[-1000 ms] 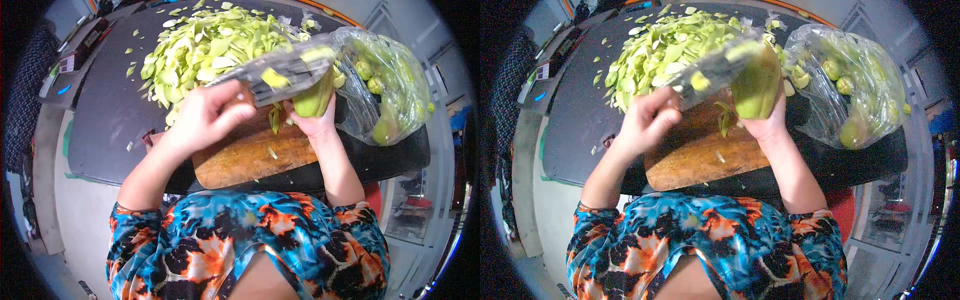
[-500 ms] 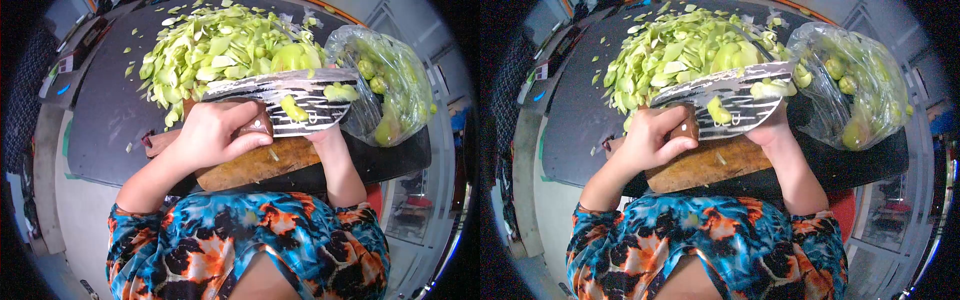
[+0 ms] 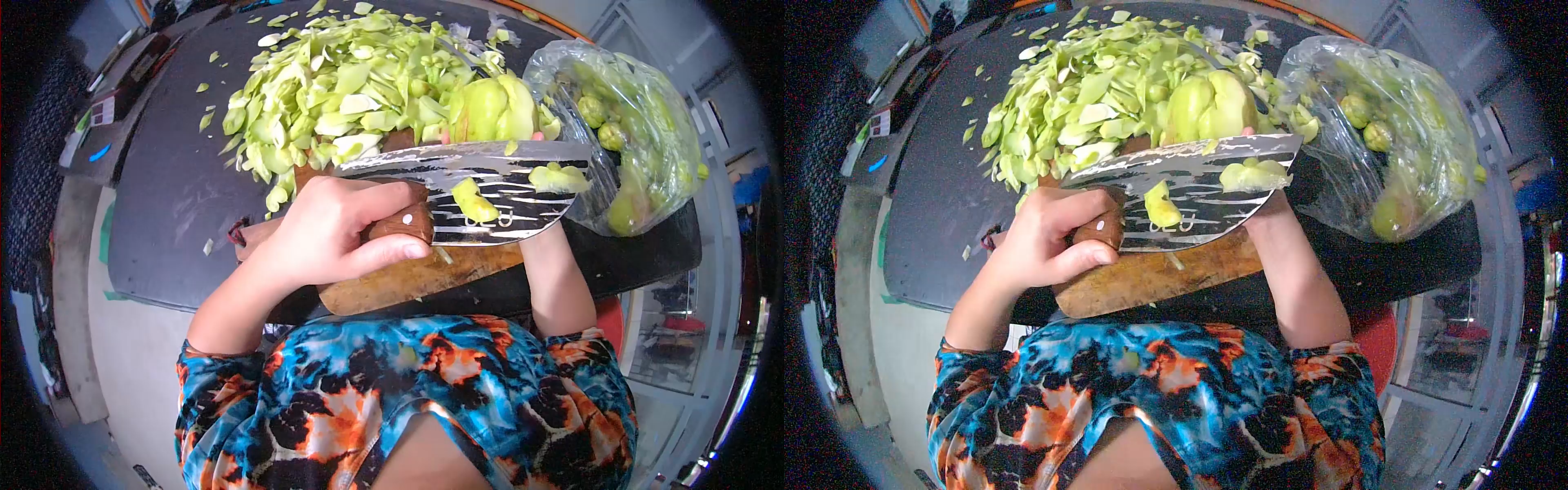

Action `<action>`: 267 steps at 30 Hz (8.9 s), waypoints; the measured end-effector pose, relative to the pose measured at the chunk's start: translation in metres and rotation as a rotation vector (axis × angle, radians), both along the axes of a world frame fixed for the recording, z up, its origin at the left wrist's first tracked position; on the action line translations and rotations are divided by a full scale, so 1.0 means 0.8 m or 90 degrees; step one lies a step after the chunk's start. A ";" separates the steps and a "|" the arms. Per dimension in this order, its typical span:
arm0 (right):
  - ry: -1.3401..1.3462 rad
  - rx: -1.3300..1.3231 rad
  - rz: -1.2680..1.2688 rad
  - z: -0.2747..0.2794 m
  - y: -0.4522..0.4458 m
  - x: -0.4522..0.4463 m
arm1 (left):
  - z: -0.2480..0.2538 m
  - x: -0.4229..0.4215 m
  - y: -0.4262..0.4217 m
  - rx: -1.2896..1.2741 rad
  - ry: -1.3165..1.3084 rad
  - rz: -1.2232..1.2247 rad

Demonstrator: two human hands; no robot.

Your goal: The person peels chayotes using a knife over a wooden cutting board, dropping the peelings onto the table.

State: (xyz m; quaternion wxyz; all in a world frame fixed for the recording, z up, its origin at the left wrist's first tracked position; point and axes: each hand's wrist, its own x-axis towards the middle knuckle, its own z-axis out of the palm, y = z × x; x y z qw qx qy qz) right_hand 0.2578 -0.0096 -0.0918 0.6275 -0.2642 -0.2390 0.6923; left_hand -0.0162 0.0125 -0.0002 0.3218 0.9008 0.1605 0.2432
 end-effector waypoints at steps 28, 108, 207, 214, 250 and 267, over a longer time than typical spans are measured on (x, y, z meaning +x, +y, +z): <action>-0.280 0.122 -0.168 0.006 0.006 0.002 | 0.024 -0.015 0.008 0.006 0.000 0.064; -0.515 0.415 -0.221 0.065 -0.018 -0.011 | 0.012 -0.018 0.019 0.198 -0.049 -0.008; -0.757 0.343 -0.267 0.054 0.024 -0.045 | 0.007 -0.006 0.005 0.252 -0.059 0.080; -0.397 0.262 -0.221 0.057 0.014 -0.055 | 0.015 -0.011 0.001 0.225 -0.012 0.077; -0.006 -0.017 -0.092 0.074 0.011 -0.034 | -0.026 0.015 0.008 0.200 -0.157 0.062; 0.065 0.053 -0.170 0.076 0.023 -0.062 | -0.014 0.046 0.021 -0.093 -0.380 0.246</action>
